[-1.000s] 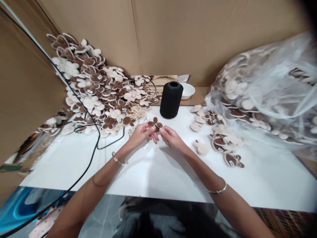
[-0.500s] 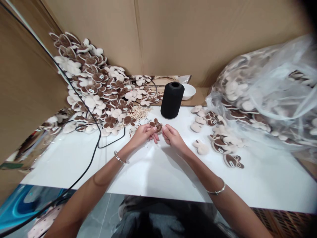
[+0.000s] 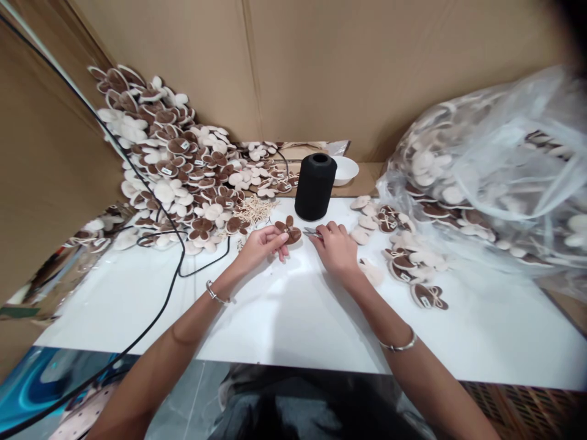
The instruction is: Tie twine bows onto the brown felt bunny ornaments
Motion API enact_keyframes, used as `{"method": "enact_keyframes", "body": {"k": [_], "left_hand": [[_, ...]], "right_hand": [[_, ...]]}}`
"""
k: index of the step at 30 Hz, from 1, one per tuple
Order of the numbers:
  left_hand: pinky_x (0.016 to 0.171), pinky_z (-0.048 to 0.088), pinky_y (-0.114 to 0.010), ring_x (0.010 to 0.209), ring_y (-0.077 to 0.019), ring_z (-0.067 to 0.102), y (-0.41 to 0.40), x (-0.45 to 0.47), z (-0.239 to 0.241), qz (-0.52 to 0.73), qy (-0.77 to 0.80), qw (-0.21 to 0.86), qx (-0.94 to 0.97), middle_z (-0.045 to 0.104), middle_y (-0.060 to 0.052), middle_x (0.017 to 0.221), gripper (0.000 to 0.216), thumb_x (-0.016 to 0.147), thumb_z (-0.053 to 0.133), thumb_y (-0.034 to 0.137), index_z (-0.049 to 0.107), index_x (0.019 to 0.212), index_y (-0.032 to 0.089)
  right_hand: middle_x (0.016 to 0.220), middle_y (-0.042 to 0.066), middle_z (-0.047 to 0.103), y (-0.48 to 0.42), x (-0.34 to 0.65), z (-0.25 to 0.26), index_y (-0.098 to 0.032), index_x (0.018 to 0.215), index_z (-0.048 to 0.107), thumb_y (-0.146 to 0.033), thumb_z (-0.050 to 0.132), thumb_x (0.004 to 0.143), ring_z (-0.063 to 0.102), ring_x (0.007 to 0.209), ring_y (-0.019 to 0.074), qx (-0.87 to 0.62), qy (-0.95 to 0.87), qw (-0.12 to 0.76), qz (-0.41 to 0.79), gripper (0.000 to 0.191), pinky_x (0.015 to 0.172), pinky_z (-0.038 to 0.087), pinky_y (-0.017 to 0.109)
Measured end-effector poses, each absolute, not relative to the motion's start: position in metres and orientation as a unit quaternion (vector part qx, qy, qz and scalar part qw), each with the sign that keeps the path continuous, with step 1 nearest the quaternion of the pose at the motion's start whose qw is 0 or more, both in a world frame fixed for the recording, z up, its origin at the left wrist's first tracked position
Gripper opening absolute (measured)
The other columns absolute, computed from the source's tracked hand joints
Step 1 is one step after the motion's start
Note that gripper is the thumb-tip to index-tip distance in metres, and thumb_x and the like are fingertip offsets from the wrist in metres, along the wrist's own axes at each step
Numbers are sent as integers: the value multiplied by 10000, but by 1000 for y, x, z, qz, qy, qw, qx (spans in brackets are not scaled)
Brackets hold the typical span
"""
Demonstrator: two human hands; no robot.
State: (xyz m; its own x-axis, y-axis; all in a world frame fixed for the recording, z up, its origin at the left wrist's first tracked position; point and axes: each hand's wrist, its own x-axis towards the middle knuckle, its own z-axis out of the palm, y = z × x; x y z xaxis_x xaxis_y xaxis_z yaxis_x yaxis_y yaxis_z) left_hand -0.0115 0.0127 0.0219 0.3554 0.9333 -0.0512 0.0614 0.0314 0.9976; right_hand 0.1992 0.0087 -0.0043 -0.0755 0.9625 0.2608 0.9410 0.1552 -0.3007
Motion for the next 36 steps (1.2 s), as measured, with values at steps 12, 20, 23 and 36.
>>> {"method": "enact_keyframes", "body": {"k": [12,20,23,36], "left_hand": [[602,451,-254,624,-140,601,6,-7,22,335,445,505,659,665,-44,713,337,911,535,471,631,871,150],[983,419,-399,1158,-237,521,2,-6,17,382,402,126,822,556,-128,1230,336,914,559,249,542,1248,216],[964,406,-408,1108,-242,546,4,-9,18,344,378,76,856,614,-113,1154,245,932,532,239,618,1160,224],[837,350,-368,920,-208,620,10,-21,24,310,331,74,888,733,-48,941,200,940,476,171,668,926,226]], "right_hand": [[765,32,668,-2,178,10,-195,872,635,-456,546,894,574,692,178,-483,-635,412,440,276,648,412,285],[645,-6,554,-5,177,7,-193,916,672,-346,566,862,474,599,146,-495,-692,394,348,194,590,348,259],[615,-15,519,-3,180,7,-192,910,674,-326,567,858,463,594,144,-491,-709,389,325,179,593,335,258],[683,13,612,-1,186,16,-179,820,691,-337,564,880,519,630,139,-461,-733,352,356,212,625,376,252]]}}
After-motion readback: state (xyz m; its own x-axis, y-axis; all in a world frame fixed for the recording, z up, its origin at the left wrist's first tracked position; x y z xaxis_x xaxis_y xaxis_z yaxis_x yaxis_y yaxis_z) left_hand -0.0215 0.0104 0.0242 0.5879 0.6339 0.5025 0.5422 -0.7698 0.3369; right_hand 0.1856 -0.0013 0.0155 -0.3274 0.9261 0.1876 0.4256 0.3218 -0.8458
